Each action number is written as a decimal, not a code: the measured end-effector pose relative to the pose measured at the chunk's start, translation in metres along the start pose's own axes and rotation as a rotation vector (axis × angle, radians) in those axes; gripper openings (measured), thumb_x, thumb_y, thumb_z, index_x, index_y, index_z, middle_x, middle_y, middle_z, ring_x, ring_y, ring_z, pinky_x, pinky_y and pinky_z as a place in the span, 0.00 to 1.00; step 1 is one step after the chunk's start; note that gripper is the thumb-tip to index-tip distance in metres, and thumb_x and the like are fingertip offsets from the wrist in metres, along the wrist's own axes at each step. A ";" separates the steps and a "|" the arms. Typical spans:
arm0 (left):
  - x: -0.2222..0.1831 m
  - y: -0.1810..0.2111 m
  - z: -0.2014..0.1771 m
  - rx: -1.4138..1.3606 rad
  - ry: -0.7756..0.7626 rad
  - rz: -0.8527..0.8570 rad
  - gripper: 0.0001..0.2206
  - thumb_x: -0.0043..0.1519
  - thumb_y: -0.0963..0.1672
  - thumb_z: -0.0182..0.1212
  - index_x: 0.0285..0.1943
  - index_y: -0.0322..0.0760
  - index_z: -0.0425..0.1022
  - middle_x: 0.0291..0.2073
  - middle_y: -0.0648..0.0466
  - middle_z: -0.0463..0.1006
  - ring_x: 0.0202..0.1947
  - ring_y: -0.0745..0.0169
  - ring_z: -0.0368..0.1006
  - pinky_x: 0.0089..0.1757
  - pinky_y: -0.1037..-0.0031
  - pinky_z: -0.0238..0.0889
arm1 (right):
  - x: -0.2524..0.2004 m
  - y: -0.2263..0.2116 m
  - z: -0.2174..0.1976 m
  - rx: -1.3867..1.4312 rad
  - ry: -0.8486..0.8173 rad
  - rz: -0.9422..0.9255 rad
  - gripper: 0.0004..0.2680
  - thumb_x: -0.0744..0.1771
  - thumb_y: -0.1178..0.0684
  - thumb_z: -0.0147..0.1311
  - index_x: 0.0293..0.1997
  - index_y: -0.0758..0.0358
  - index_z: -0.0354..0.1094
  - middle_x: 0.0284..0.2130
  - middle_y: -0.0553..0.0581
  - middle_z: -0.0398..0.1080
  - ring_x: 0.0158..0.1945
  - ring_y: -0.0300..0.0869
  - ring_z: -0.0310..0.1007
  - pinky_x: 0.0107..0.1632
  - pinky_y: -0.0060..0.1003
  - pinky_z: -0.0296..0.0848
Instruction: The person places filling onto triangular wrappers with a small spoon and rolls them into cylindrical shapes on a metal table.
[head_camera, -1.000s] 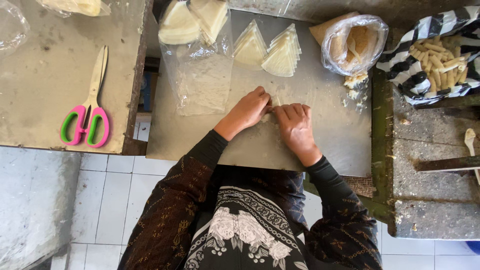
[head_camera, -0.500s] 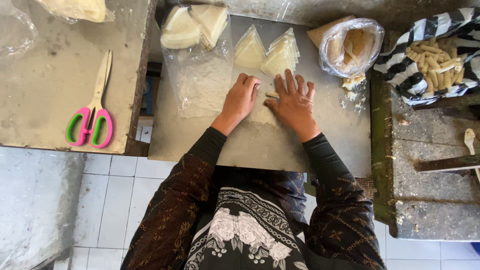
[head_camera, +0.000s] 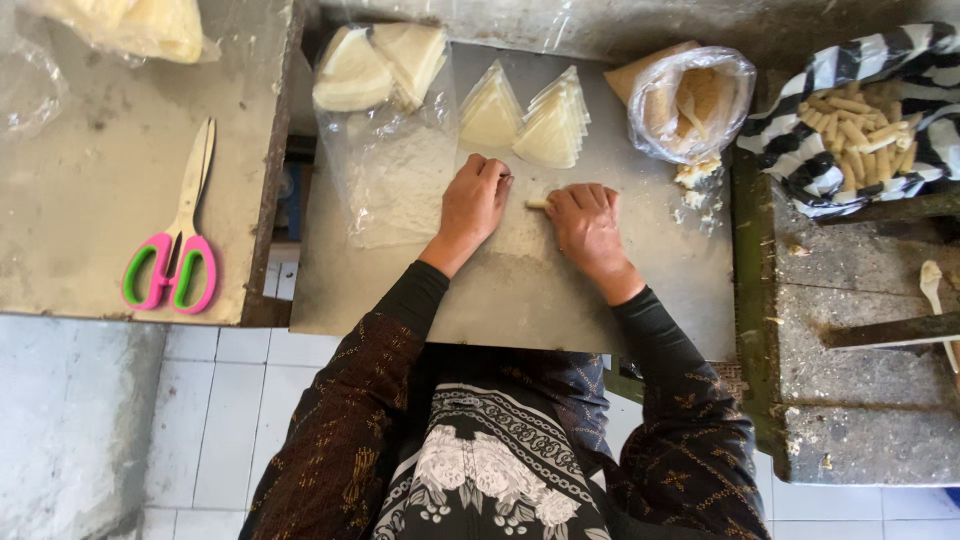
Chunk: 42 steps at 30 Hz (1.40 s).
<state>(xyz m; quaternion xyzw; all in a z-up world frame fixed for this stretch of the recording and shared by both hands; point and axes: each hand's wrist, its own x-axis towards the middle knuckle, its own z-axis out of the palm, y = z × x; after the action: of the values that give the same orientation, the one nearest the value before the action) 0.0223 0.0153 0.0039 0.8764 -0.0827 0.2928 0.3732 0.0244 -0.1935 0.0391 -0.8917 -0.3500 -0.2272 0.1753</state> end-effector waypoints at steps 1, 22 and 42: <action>0.003 0.000 0.004 0.016 0.006 0.005 0.06 0.61 0.41 0.68 0.41 0.38 0.74 0.35 0.49 0.74 0.35 0.48 0.74 0.35 0.61 0.69 | -0.001 0.004 -0.007 0.006 0.018 -0.022 0.05 0.66 0.58 0.59 0.45 0.61 0.72 0.39 0.57 0.72 0.47 0.52 0.71 0.52 0.48 0.63; 0.031 -0.006 0.063 0.153 0.119 -0.063 0.11 0.56 0.43 0.71 0.43 0.37 0.74 0.37 0.47 0.72 0.37 0.44 0.73 0.38 0.57 0.66 | -0.027 0.163 -0.041 -0.386 0.323 0.123 0.05 0.69 0.56 0.61 0.46 0.63 0.72 0.34 0.55 0.72 0.41 0.44 0.71 0.48 0.39 0.69; 0.034 -0.030 0.086 0.129 0.126 0.067 0.07 0.60 0.40 0.63 0.43 0.36 0.69 0.36 0.46 0.74 0.37 0.41 0.74 0.40 0.54 0.68 | -0.026 0.141 -0.016 -0.371 0.433 0.415 0.08 0.72 0.52 0.59 0.55 0.59 0.71 0.43 0.62 0.68 0.48 0.54 0.68 0.50 0.49 0.65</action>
<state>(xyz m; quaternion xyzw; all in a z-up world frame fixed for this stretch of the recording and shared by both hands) 0.1003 -0.0210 -0.0420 0.8753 -0.0694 0.3643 0.3103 0.1020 -0.3124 0.0170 -0.8916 -0.0690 -0.4303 0.1231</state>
